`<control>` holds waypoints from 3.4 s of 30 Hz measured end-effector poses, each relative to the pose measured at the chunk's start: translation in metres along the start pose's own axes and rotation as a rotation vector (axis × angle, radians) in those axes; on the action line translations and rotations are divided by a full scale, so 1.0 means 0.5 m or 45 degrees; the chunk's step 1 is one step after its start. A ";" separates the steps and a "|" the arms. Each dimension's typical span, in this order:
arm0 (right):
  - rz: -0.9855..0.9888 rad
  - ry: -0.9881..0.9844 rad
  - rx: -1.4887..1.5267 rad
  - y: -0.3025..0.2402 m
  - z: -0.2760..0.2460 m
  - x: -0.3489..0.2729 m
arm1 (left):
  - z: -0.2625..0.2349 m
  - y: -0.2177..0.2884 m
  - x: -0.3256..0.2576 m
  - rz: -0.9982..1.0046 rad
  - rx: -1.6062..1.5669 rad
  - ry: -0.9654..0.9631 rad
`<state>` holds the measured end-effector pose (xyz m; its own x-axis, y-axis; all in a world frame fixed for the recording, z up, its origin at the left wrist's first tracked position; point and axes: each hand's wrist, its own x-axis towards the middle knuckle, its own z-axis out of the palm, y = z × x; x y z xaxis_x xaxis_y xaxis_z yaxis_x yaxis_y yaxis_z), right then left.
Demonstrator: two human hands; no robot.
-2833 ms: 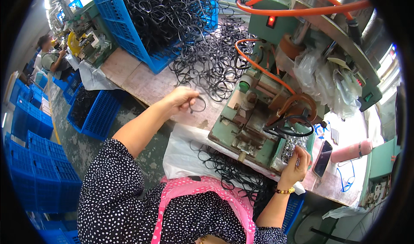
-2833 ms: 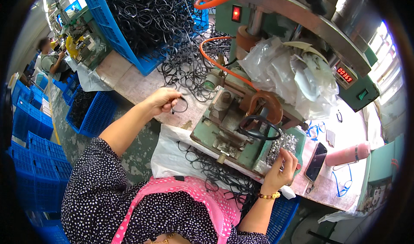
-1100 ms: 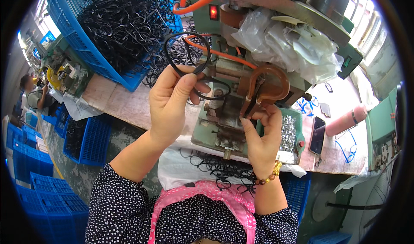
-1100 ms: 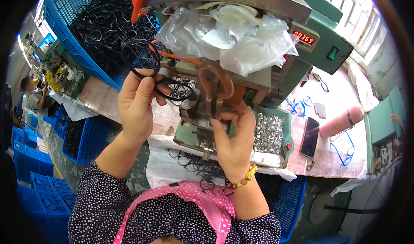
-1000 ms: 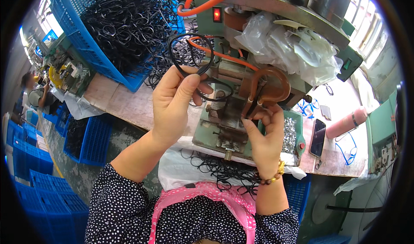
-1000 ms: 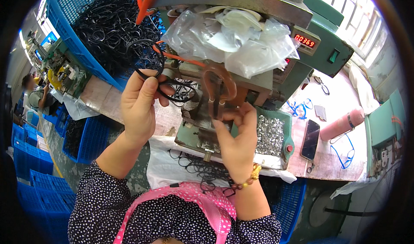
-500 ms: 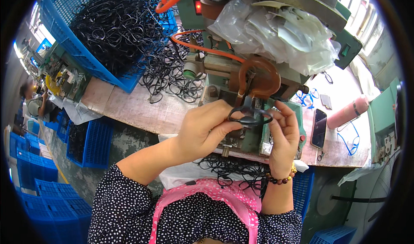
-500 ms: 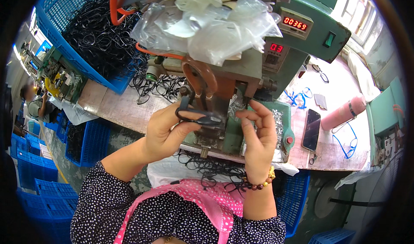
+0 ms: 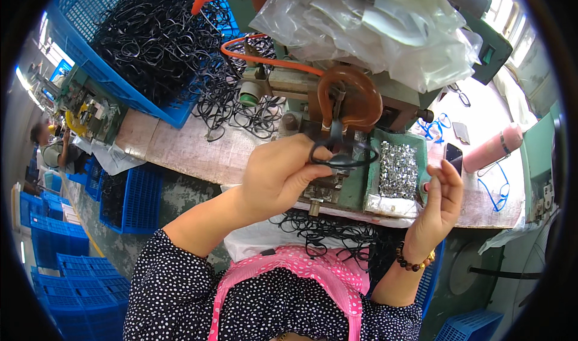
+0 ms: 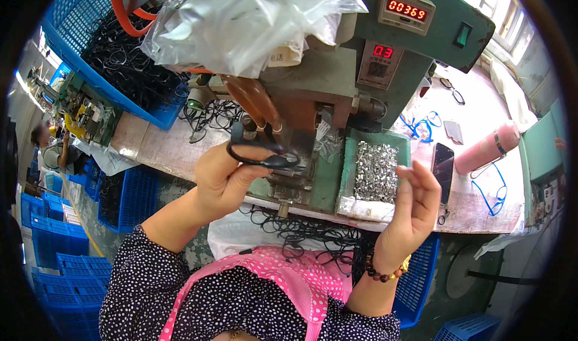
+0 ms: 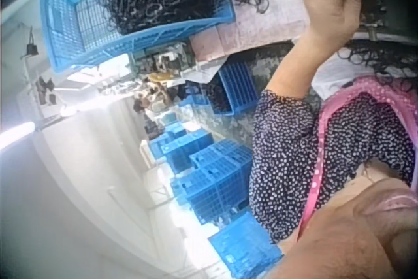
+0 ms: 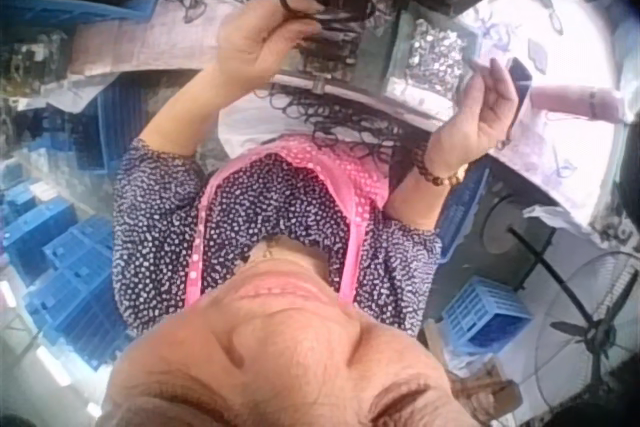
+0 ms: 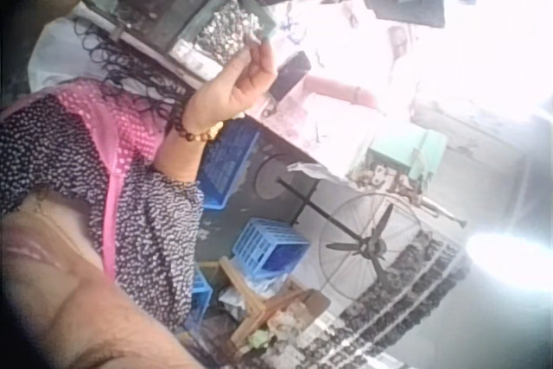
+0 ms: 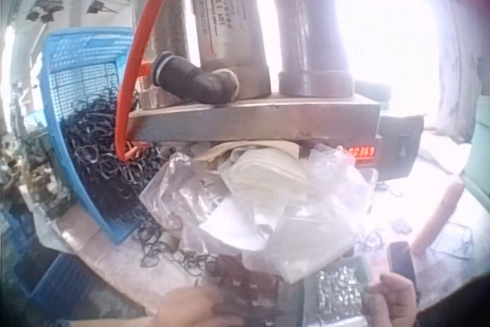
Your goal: The person repeatedly picks black cable loops from a pile, places each loop into a green press machine, and adds small metal pins from a tray to secure the loop. The person then removes the assembled loop and places it into a blue crate. The process is repeated continuously throughout the clip.
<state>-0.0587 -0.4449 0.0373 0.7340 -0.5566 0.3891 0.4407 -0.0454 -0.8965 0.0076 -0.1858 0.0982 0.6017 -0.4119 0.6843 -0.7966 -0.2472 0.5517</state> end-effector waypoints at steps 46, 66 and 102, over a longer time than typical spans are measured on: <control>-0.424 -0.200 -0.834 0.147 0.001 -0.029 | -0.164 -0.241 -0.213 0.018 0.971 -0.077; -0.203 -0.260 -0.535 0.113 0.016 -0.020 | -0.125 -0.234 -0.195 -1.189 -0.452 0.361; 0.334 -0.576 0.267 -0.020 0.222 -0.022 | -0.067 -0.012 0.004 -0.390 -0.683 0.579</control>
<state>-0.0138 -0.3461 0.0658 0.9608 -0.1138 0.2527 0.2733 0.2382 -0.9320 0.0154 -0.1558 0.1125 0.8483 0.0365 0.5282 -0.5228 0.2150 0.8249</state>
